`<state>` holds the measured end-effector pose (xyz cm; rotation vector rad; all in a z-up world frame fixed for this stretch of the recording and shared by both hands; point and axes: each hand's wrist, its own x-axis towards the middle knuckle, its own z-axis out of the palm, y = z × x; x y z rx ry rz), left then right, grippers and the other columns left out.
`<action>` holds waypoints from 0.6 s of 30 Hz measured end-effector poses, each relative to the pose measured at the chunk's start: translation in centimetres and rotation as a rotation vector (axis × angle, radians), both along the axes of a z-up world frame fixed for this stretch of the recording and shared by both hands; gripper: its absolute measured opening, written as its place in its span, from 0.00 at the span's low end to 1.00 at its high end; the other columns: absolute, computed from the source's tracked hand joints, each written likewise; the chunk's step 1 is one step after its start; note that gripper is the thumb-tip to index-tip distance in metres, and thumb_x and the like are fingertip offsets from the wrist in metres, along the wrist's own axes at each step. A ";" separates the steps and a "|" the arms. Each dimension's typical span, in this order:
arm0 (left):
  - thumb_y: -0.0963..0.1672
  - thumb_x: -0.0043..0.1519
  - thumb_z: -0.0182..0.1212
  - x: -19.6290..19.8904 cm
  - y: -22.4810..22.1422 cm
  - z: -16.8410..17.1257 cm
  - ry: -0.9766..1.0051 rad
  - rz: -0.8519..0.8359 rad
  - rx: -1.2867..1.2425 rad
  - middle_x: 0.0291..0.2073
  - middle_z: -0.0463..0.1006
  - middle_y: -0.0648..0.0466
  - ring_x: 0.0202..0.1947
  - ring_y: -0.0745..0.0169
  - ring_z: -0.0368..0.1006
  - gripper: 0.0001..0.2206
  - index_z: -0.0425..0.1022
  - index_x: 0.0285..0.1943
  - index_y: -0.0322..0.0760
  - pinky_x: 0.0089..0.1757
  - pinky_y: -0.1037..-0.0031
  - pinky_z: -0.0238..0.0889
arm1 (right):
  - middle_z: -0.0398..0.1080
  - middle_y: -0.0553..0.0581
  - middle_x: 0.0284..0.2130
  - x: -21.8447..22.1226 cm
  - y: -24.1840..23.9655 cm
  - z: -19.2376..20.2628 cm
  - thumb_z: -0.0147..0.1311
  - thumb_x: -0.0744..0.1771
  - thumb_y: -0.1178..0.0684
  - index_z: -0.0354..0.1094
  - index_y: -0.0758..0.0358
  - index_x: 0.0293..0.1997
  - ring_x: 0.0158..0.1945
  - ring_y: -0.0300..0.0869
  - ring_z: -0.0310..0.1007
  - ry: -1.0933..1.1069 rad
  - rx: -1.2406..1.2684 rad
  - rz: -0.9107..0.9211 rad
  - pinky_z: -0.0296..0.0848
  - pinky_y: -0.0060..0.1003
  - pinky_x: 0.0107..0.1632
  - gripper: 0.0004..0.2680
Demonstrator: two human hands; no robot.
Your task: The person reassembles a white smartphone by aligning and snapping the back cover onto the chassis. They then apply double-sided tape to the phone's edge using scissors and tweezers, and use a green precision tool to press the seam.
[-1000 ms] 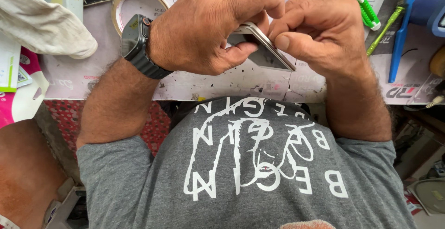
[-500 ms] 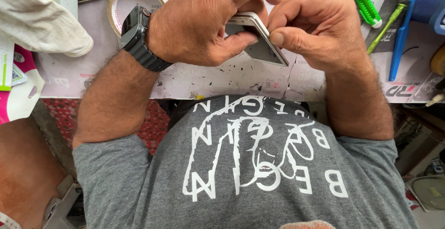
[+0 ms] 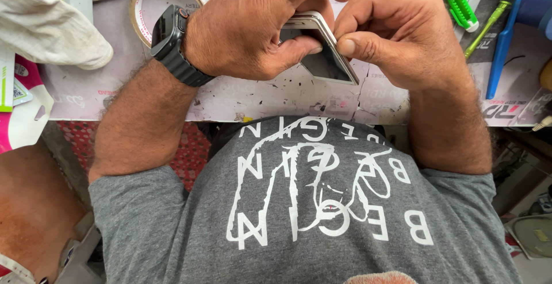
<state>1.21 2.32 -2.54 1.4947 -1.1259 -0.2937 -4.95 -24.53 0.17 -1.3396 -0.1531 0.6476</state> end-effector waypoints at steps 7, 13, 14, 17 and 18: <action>0.35 0.63 0.70 0.0 0.0 0.7 -0.018 0.022 0.042 0.52 0.74 0.47 0.51 0.57 0.79 0.20 0.64 0.58 0.30 0.48 0.73 0.75 | 0.74 0.54 0.35 -0.7 0.2 -1.2 0.63 0.72 0.58 0.71 0.74 0.47 0.35 0.30 0.70 0.021 0.121 -0.056 0.69 0.21 0.37 0.07; 0.36 0.65 0.72 0.7 0.2 1.8 -0.052 0.019 0.105 0.41 0.77 0.51 0.44 0.57 0.78 0.14 0.71 0.54 0.33 0.44 0.71 0.71 | 0.75 0.53 0.38 -0.8 1.7 -0.2 0.60 0.71 0.55 0.72 0.71 0.47 0.38 0.31 0.72 -0.004 0.081 -0.138 0.72 0.21 0.40 0.08; 0.36 0.64 0.71 0.7 0.4 1.9 -0.067 0.025 0.105 0.42 0.77 0.52 0.45 0.57 0.78 0.14 0.71 0.54 0.34 0.44 0.72 0.71 | 0.75 0.52 0.39 -0.8 1.7 0.3 0.60 0.70 0.54 0.71 0.71 0.48 0.38 0.31 0.72 -0.028 0.036 -0.141 0.72 0.22 0.41 0.08; 0.35 0.64 0.69 0.8 0.6 2.1 -0.077 0.029 0.102 0.42 0.77 0.53 0.44 0.59 0.78 0.13 0.72 0.54 0.35 0.43 0.73 0.70 | 0.72 0.52 0.42 -1.2 1.8 2.0 0.59 0.69 0.53 0.69 0.72 0.50 0.41 0.31 0.71 -0.142 -0.103 -0.137 0.72 0.24 0.43 0.11; 0.34 0.64 0.68 0.9 0.5 2.0 -0.052 0.020 0.100 0.41 0.78 0.53 0.43 0.59 0.78 0.12 0.73 0.53 0.35 0.42 0.72 0.70 | 0.73 0.55 0.42 -1.5 1.8 2.1 0.61 0.69 0.54 0.68 0.72 0.51 0.41 0.33 0.72 -0.282 -0.193 -0.112 0.73 0.25 0.43 0.11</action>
